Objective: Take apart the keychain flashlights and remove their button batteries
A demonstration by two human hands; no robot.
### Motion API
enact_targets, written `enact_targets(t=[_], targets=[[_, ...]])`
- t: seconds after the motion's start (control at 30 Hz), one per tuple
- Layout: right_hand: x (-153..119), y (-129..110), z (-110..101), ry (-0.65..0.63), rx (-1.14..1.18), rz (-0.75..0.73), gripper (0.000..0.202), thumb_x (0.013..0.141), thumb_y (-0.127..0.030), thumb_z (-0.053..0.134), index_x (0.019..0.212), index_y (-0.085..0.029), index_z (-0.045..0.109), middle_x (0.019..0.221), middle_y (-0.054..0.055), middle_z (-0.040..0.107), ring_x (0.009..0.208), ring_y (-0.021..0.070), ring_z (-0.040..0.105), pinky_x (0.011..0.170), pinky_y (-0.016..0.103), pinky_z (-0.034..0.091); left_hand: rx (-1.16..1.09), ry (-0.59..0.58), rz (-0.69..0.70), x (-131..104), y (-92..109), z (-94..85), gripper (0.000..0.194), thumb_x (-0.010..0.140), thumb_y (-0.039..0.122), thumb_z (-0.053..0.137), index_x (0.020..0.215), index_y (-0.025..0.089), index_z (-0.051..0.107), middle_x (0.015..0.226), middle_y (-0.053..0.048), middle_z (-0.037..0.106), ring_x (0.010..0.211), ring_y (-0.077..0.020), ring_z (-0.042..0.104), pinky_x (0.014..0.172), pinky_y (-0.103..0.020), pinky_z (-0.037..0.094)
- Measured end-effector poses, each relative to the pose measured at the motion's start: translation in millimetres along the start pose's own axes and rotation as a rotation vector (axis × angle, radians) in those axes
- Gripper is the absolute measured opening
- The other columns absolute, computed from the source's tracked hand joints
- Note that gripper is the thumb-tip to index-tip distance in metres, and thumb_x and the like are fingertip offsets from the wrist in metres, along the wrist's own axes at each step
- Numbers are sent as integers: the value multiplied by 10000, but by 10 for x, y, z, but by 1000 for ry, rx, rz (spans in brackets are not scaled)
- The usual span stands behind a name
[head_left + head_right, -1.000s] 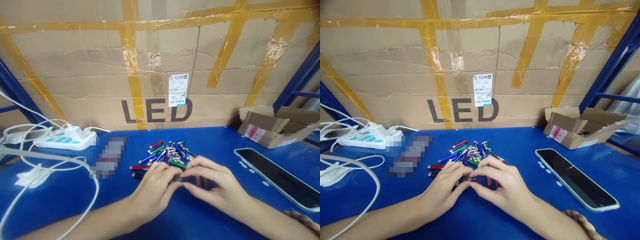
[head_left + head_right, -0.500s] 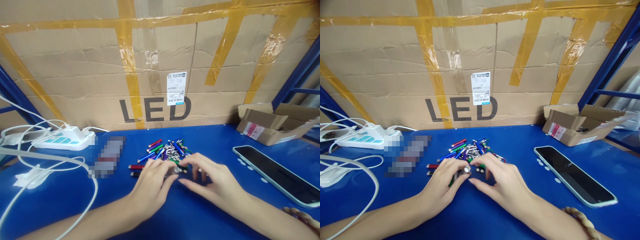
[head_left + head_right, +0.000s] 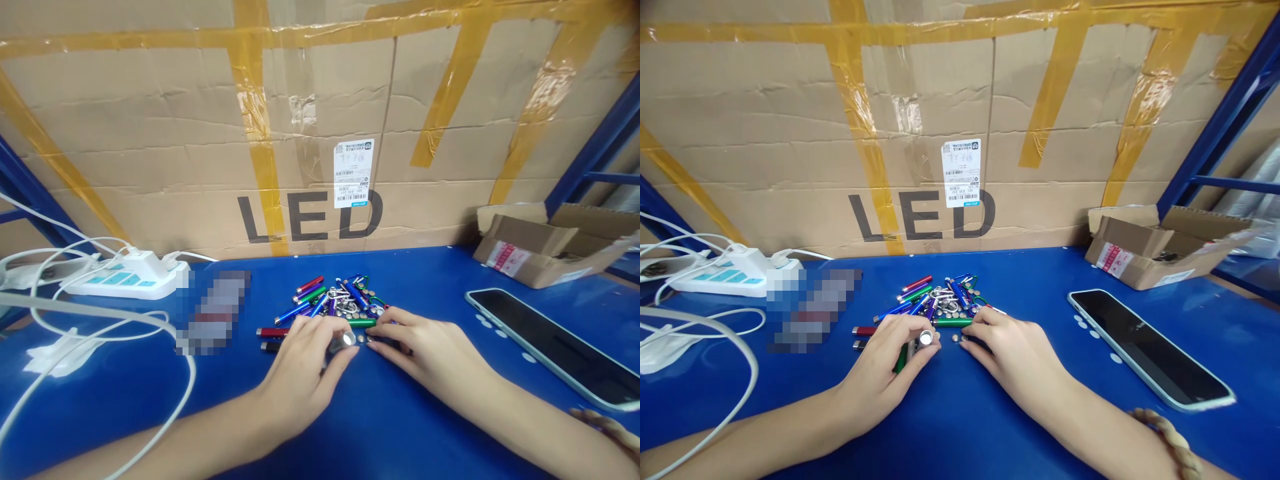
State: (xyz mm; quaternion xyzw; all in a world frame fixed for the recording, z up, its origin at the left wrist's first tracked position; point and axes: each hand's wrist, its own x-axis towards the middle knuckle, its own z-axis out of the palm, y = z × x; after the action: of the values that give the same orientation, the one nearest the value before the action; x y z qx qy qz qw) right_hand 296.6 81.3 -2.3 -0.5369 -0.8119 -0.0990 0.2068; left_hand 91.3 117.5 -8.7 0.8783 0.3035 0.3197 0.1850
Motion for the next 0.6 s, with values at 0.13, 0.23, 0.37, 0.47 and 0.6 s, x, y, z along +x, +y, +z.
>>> enact_targets(t=[0.13,0.23,0.37,0.47,0.6], targets=[[3,12,-6,-31,45,18,205,906,-255,483,827,-221,669,839,26,686,724,179,682,526,234,504,10,-17,9,-5,6,-1,87,949,251,446,973,218,522,956,-25,629,874,-191,541,768,-312,445],[6,5,-12,-31,62,52,159,894,-249,504,816,-219,640,816,15,670,647,160,663,493,230,480,7,-24,18,-6,5,2,79,951,252,444,976,221,513,956,-23,623,867,-191,533,768,-314,437],[10,-6,-23,-6,98,54,103,870,-221,543,798,-217,617,793,-3,655,522,120,596,435,217,425,2,-26,40,-5,3,7,60,955,233,441,976,224,497,942,-12,613,837,-181,517,755,-302,417],[10,-35,-42,43,209,42,76,869,-207,555,831,-219,620,838,2,656,572,117,604,469,214,447,9,-21,78,-1,0,13,53,958,220,437,965,219,490,905,-4,607,796,-169,507,739,-295,396],[5,-113,-97,202,408,-17,72,875,-183,561,897,-211,623,891,28,664,703,124,632,582,210,513,18,-13,117,7,-12,17,52,955,216,453,962,206,504,874,-4,600,770,-162,502,713,-285,378]])
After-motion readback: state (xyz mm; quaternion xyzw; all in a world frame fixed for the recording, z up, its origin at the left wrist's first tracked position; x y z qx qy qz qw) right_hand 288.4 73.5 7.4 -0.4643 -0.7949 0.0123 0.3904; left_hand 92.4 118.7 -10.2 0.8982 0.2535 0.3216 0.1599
